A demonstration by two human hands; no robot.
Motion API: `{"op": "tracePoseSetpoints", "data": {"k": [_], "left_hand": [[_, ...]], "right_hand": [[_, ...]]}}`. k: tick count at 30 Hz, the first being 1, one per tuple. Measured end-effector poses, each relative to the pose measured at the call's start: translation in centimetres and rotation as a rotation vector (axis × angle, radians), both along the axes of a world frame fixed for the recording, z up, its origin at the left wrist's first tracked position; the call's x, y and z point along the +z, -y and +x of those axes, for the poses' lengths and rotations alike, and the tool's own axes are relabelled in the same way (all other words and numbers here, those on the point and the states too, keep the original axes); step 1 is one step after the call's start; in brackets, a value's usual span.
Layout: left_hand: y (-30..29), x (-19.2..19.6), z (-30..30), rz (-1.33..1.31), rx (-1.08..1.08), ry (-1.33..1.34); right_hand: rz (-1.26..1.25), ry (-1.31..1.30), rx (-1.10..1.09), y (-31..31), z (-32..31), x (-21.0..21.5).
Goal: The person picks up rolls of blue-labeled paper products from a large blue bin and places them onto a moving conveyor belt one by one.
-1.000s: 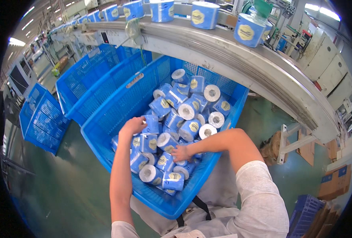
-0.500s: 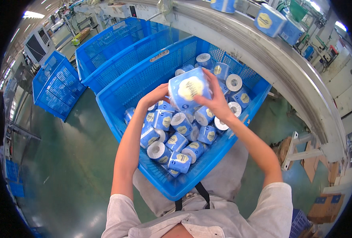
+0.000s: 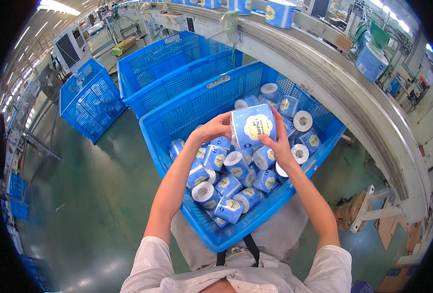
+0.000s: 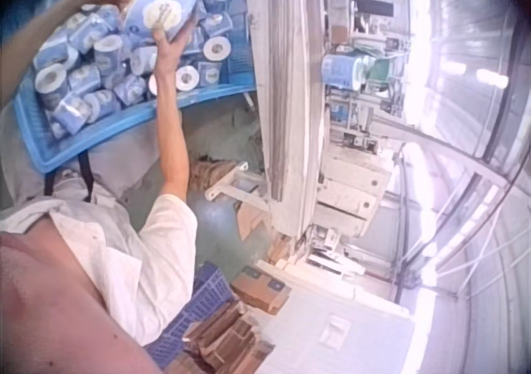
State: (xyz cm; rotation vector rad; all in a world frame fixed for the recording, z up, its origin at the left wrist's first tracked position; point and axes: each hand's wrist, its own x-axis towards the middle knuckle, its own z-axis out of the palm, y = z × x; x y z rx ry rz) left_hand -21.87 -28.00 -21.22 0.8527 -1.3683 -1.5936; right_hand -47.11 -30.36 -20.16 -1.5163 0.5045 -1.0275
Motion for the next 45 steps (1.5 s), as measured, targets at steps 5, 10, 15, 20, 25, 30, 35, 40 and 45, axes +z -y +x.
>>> {"op": "tracePoseSetpoints", "data": {"k": [5,10,15,20,25,30,35,40,45], "left_hand": [[1.8,-2.4,0.3,-0.075,-0.016,-0.018],[2.6,-6.8,1.8,-0.248,0.016,1.178],[2.5,-6.4,2.4,-0.174,0.059,1.336],[2.1,-5.1,1.8,-0.162,0.1,1.241],[1.3,-6.7,3.2,-0.135,0.069,1.351],[2.0,-6.1,1.9,-0.145,0.072,1.325],[2.4,-6.1,1.6,-0.109,0.074,1.344],[2.8,-6.3,3.9,-0.302,0.227,1.256],[1.9,-9.3,3.9,-0.27,0.252,1.256]], "right_hand": [[-0.189,-0.104,-0.047,0.4,-0.9,1.3],[-0.7,-0.309,-0.471,3.2,-3.4,7.9],[-1.068,-0.466,-0.814,5.4,-7.9,14.3],[-0.927,-0.355,-0.829,5.2,-10.7,17.0],[-1.025,-0.409,-0.975,6.3,-10.8,18.6],[-1.033,-0.548,-1.158,11.3,-13.6,22.0],[-0.942,-0.566,-1.031,14.1,-12.4,23.1],[-0.655,-0.324,-0.536,10.1,-5.6,21.0],[-1.104,-0.268,-0.575,3.7,-1.9,19.0]]}}
